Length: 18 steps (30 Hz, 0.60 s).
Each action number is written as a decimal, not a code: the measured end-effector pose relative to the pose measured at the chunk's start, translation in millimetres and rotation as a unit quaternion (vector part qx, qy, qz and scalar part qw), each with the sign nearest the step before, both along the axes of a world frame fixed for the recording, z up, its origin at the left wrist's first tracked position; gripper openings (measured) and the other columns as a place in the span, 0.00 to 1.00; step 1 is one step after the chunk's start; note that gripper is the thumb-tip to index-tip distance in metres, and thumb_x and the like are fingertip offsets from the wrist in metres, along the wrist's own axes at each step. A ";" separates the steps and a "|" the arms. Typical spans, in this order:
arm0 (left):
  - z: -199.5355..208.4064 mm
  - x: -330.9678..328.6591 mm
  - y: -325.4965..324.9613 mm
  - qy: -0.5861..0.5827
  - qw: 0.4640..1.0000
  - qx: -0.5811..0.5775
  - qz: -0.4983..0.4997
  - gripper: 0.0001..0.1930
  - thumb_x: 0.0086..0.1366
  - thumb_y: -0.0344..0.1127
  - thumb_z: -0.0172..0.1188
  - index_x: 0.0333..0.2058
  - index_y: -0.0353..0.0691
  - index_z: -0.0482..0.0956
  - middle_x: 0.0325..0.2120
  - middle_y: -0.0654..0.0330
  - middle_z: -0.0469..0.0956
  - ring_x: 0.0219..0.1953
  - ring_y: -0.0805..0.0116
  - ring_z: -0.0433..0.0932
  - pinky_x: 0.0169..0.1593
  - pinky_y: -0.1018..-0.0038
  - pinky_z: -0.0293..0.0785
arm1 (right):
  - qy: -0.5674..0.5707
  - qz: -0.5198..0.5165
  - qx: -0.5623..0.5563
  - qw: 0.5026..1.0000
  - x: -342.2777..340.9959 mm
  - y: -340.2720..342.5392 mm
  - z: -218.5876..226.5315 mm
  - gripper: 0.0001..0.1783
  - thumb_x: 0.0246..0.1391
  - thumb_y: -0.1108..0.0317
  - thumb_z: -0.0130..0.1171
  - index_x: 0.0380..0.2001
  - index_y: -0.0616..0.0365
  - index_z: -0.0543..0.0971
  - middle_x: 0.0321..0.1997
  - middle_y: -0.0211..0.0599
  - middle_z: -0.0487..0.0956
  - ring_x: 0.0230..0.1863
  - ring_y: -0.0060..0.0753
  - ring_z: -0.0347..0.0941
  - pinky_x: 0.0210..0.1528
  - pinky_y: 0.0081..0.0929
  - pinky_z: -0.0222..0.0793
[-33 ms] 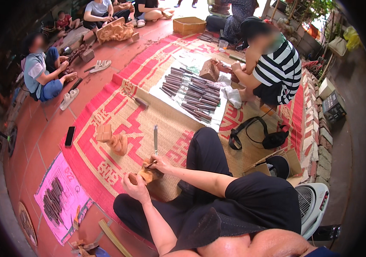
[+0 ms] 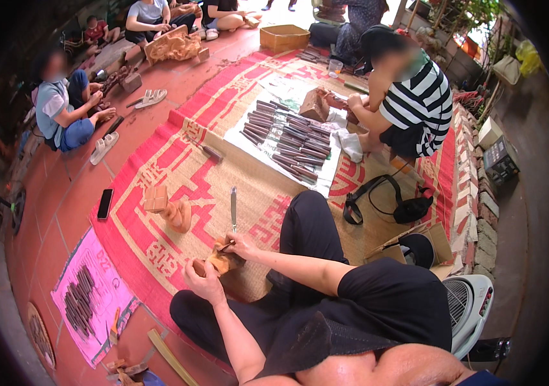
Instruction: The person sits on a mat and carves a small piece of wood using a knife. They hold the wood in their left hand and carefully shape it with the knife in their right hand. The person rotates the wood to work on different sides.
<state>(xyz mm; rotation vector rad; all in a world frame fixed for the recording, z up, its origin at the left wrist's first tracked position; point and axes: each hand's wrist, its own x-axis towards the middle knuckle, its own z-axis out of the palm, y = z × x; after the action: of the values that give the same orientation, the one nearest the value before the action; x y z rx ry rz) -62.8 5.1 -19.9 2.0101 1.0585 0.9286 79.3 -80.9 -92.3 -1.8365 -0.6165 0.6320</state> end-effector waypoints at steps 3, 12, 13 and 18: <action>6.0 0.6 -1.8 -0.004 1.000 -0.020 -0.001 0.17 0.56 0.36 0.60 0.44 0.37 0.74 0.43 0.51 0.72 0.47 0.51 0.72 0.52 0.59 0.68 | -0.039 0.006 0.007 0.999 1.6 0.4 -1.4 0.19 0.43 0.58 0.72 0.30 0.59 0.76 0.31 0.43 0.79 0.37 0.43 0.77 0.39 0.38 0.70; 6.2 1.4 -2.0 -0.012 1.000 -0.001 0.006 0.17 0.54 0.37 0.61 0.42 0.38 0.74 0.42 0.49 0.73 0.46 0.48 0.72 0.50 0.56 0.69 | -0.065 -0.027 0.013 0.997 4.4 20.2 4.5 0.18 0.43 0.60 0.71 0.32 0.60 0.76 0.34 0.43 0.75 0.39 0.47 0.74 0.40 0.39 0.69; 5.0 1.3 -1.7 -0.016 1.000 -0.002 0.004 0.17 0.54 0.37 0.61 0.42 0.38 0.74 0.42 0.49 0.73 0.46 0.48 0.72 0.50 0.56 0.69 | -0.057 -0.022 0.014 0.998 5.1 23.8 1.3 0.18 0.43 0.62 0.71 0.33 0.60 0.76 0.34 0.43 0.75 0.39 0.47 0.74 0.41 0.39 0.69; 2.1 3.8 -3.9 -0.003 1.000 0.031 -0.005 0.17 0.55 0.36 0.60 0.43 0.36 0.74 0.40 0.51 0.72 0.46 0.51 0.73 0.50 0.59 0.69 | 0.035 -0.026 0.066 0.997 4.7 16.8 -12.4 0.17 0.43 0.66 0.69 0.36 0.62 0.77 0.37 0.43 0.77 0.43 0.45 0.75 0.45 0.36 0.70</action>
<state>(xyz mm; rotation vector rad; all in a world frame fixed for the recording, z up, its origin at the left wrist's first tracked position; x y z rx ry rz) -59.0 1.2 -17.7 2.0595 1.0270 0.9717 84.0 -64.1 -104.7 -1.6955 -0.5487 0.6037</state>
